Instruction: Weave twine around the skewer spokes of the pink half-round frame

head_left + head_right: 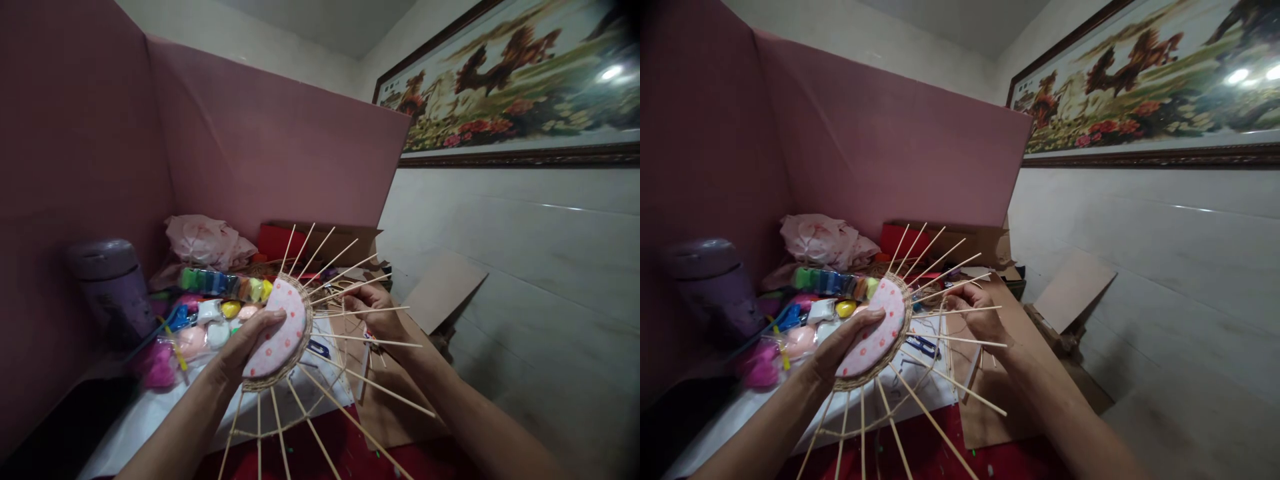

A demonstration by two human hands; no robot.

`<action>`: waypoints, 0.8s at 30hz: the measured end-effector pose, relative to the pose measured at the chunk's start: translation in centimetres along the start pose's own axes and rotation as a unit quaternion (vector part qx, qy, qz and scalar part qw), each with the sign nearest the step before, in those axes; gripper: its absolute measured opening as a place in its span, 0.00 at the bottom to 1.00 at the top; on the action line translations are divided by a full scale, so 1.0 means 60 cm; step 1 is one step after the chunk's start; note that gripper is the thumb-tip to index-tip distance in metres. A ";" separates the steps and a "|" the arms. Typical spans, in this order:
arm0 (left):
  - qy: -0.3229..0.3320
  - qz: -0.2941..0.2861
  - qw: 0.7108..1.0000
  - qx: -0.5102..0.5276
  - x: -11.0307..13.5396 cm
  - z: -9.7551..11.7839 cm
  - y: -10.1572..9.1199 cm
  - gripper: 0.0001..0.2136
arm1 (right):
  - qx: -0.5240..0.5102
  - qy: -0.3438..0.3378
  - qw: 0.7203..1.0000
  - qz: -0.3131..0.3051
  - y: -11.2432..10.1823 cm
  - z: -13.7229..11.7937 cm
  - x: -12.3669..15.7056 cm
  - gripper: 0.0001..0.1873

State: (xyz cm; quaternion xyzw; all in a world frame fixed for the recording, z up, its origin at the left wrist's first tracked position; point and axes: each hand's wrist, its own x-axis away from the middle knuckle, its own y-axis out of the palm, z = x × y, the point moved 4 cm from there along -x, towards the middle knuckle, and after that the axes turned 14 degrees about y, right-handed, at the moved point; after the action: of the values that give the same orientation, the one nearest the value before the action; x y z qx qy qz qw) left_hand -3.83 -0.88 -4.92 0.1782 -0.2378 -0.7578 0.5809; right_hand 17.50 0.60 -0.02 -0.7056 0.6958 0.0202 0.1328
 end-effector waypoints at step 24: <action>0.014 0.041 0.999 -0.011 0.004 0.014 0.009 0.07 | -0.195 -0.040 0.979 0.041 -0.092 -0.032 -0.063 0.13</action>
State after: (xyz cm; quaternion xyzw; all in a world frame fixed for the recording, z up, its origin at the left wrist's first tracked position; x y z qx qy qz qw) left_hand -3.92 -1.13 -3.94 0.1722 -0.2282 -0.7335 0.6166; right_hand 22.55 3.88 3.51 -0.6876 0.7008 0.1889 0.0194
